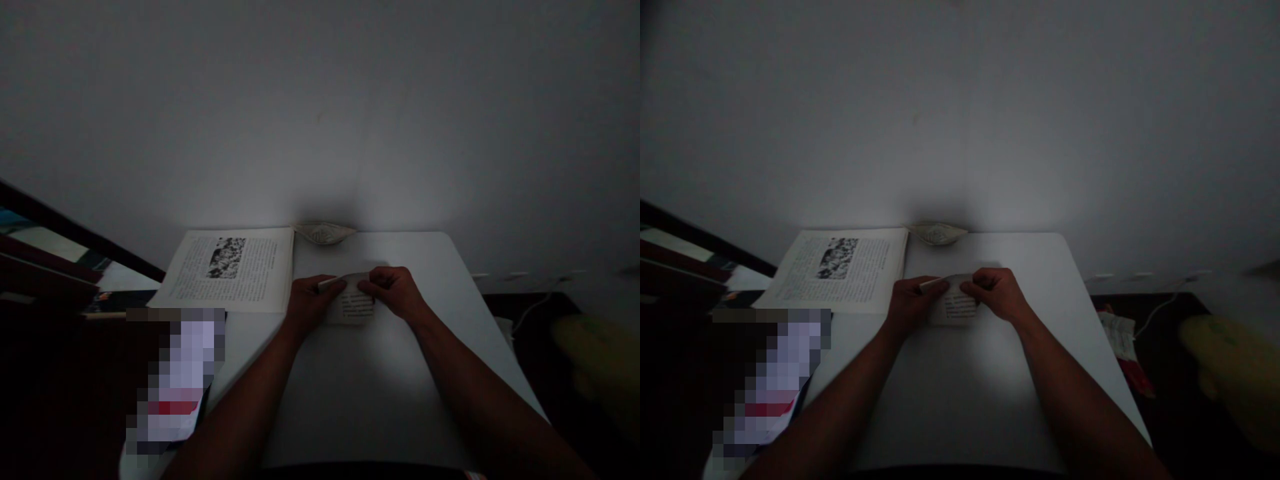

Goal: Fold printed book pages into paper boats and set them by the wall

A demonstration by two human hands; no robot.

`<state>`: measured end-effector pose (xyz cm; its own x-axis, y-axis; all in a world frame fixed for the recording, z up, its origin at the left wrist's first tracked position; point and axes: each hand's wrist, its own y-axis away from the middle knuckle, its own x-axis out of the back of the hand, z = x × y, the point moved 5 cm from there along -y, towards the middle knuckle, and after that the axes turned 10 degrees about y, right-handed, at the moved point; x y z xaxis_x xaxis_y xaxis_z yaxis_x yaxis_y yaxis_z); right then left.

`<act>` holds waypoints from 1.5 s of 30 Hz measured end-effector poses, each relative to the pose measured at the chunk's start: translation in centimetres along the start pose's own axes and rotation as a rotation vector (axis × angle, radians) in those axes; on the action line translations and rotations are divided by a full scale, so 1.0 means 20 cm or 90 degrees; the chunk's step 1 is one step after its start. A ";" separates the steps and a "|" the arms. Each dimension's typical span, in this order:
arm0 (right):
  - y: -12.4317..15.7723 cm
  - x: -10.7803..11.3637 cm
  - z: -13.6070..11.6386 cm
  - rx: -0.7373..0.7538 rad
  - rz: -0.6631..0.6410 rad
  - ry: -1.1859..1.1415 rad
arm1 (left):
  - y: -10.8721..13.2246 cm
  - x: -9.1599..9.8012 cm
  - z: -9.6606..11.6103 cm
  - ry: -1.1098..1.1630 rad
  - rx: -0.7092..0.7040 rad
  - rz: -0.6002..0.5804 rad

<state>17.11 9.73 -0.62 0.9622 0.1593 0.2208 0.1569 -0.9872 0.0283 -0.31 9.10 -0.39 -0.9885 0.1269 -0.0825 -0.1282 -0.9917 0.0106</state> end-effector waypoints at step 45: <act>-0.02 0.08 0.05 0.032 0.154 -0.075 | 0.01 -0.05 0.01 -0.103 0.012 -0.144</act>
<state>18.85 10.32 -1.29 0.9918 -0.0789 0.1008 -0.0730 -0.9955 -0.0610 0.60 8.88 -0.04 -0.9344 0.3482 0.0758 -0.3471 -0.9374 0.0281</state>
